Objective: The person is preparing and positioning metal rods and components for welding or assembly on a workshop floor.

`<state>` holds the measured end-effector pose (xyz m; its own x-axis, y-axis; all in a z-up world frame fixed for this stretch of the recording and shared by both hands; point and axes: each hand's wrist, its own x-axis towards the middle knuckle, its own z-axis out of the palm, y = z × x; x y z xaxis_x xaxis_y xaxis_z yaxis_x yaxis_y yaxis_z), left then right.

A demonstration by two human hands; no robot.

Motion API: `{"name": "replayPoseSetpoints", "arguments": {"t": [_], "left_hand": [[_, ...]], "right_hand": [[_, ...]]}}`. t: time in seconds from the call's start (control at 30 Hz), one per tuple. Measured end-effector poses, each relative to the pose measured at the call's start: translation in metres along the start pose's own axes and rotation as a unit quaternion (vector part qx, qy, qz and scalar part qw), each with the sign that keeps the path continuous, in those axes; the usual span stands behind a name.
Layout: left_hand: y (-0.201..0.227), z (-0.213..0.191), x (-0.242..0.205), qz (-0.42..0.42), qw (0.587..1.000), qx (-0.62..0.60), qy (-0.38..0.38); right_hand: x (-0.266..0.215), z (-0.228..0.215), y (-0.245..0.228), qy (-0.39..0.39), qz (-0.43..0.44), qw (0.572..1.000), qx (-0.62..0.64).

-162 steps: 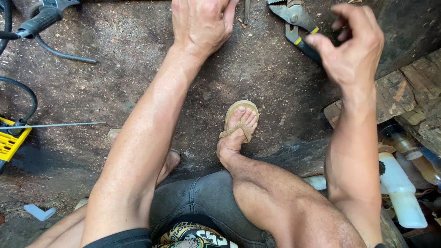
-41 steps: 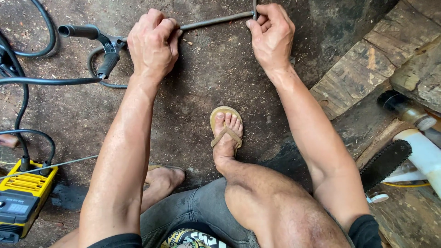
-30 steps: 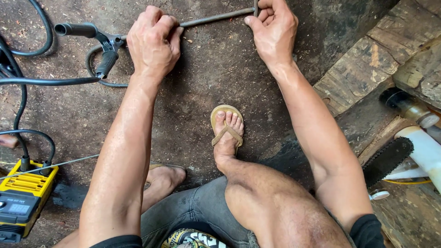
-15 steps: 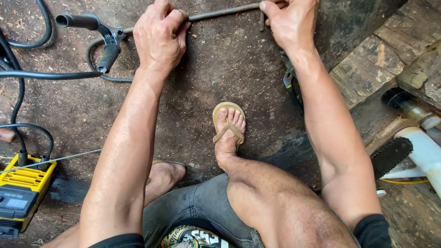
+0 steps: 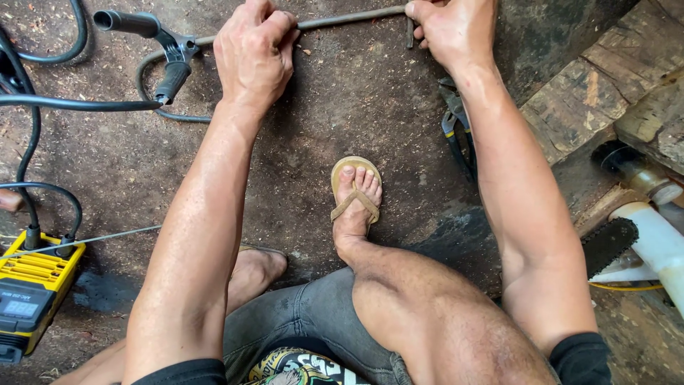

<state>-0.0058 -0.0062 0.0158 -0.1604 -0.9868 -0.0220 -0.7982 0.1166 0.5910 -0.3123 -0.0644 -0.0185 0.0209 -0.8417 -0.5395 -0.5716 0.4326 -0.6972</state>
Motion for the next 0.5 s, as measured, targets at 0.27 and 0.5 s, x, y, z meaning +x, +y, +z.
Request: {"name": "replayPoseSetpoints", "arguments": {"t": [0.27, 0.5], "left_hand": [[-0.0014, 0.0016, -0.0009, 0.013, 1.0, 0.009, 0.007], [0.0053, -0.0055, 0.0006, 0.013, 1.0, -0.003, 0.0]], "right_hand": [[0.0018, 0.0034, 0.0065, 0.006, 0.013, 1.0, 0.022], [0.0015, 0.0022, 0.0066, -0.012, 0.014, 1.0, 0.018]]}}
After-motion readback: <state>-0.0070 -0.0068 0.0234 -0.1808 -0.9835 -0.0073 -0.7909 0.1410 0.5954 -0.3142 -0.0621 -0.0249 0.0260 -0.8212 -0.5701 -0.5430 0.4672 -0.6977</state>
